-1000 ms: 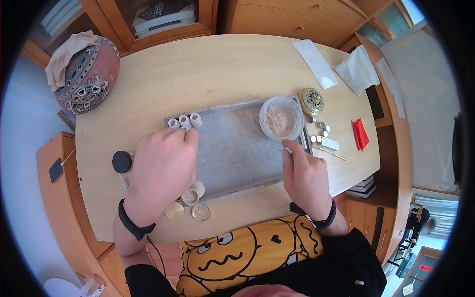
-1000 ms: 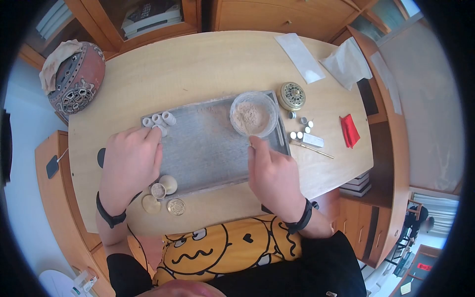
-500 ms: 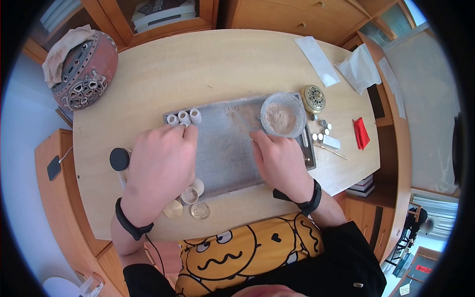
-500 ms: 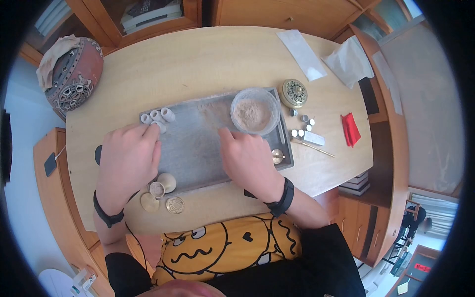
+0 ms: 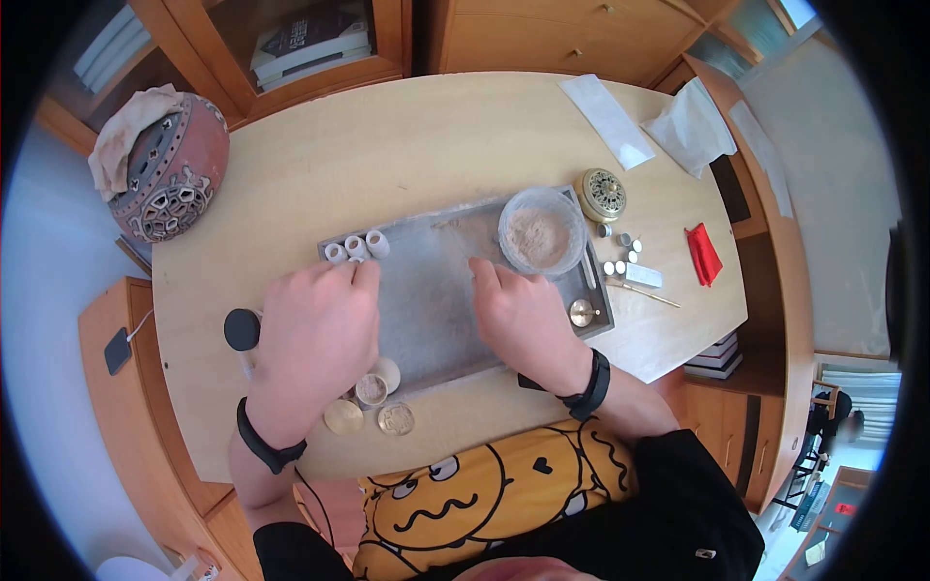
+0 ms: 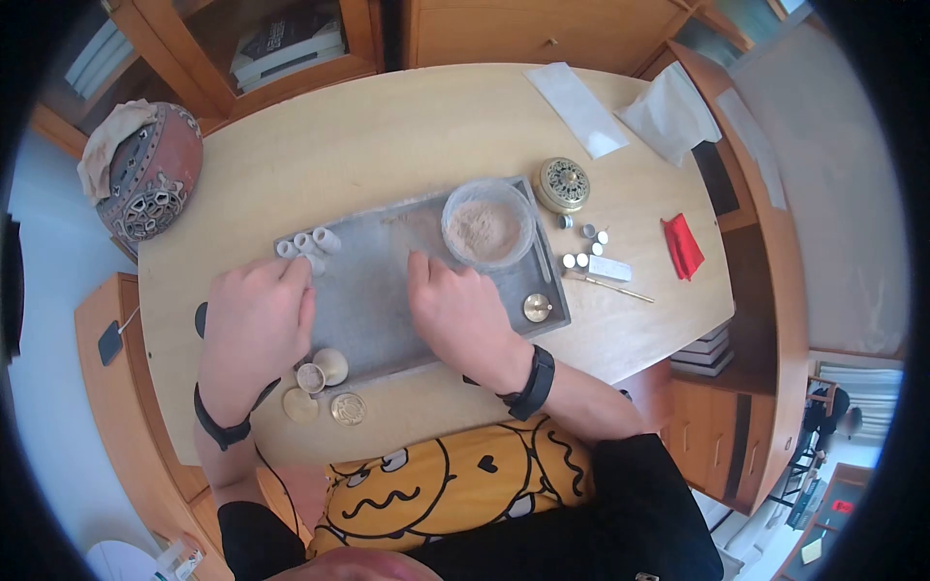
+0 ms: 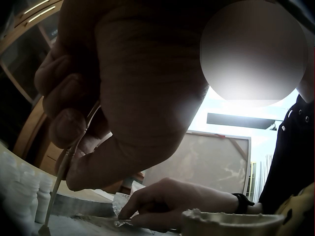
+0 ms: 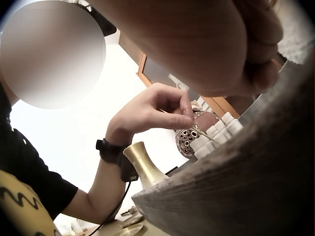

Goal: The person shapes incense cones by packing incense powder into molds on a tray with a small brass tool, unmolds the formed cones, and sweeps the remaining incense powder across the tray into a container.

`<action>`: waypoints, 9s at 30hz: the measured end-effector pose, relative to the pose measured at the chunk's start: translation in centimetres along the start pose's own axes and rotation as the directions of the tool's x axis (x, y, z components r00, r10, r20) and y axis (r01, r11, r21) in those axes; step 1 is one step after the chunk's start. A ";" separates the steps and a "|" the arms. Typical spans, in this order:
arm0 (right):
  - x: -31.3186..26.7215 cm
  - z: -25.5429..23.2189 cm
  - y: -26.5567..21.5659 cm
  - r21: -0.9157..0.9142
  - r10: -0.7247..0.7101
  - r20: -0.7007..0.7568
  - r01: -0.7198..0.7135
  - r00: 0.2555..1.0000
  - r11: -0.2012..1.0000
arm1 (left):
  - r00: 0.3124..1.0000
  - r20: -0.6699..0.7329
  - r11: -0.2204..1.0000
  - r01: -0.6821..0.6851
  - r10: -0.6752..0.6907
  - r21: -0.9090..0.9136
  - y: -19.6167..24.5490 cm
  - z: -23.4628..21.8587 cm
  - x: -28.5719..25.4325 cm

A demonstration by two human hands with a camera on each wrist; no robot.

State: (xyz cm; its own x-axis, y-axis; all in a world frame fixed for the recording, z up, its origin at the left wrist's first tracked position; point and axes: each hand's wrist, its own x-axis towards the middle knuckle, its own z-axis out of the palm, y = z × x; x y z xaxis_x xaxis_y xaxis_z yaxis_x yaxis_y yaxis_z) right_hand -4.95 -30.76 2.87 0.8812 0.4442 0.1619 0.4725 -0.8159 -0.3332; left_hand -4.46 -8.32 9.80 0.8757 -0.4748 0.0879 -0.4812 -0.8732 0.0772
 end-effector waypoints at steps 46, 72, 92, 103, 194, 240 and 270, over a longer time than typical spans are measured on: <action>1.0 -0.3 -1.0 -0.060 -0.069 -0.011 0.068 0.998 0.996 | 1.000 0.005 1.000 0.003 -0.003 -0.003 0.1 -0.1 0.0; 0.3 -0.9 -0.2 0.026 0.065 0.053 -0.067 0.996 0.997 | 0.999 0.018 0.999 0.032 -0.032 -0.025 0.0 -0.1 0.0; -4.0 -6.3 1.0 0.037 0.046 0.127 -0.051 0.991 0.998 | 1.000 0.000 1.000 0.007 -0.007 -0.004 0.0 0.1 -0.2; -2.5 -4.2 1.6 0.044 0.044 0.071 -0.047 0.997 0.998 | 1.000 -0.004 1.000 0.013 -0.013 -0.015 0.0 0.2 -0.2; -2.0 -2.9 -3.4 -0.372 -0.162 0.158 0.211 0.974 0.904 | 0.999 -0.026 1.000 0.024 -0.024 -0.016 0.0 0.3 -0.3; 0.8 -1.1 -1.6 -0.379 -0.139 0.076 0.158 0.987 0.912 | 1.000 -0.012 1.000 0.004 -0.004 -0.011 0.0 0.2 -0.1; -2.7 -3.9 0.5 -0.173 -0.095 0.081 0.108 0.992 0.979 | 1.000 -0.008 1.000 0.030 -0.030 -0.001 0.2 0.4 -0.2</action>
State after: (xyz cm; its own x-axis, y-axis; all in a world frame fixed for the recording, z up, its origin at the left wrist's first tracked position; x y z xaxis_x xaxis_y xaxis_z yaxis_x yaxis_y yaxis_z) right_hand -6.98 -33.83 5.92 0.8282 0.5482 0.1170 0.5603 -0.8149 -0.1481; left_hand -4.71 -8.41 9.37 0.8896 -0.4472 0.0935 -0.4544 -0.8871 0.0812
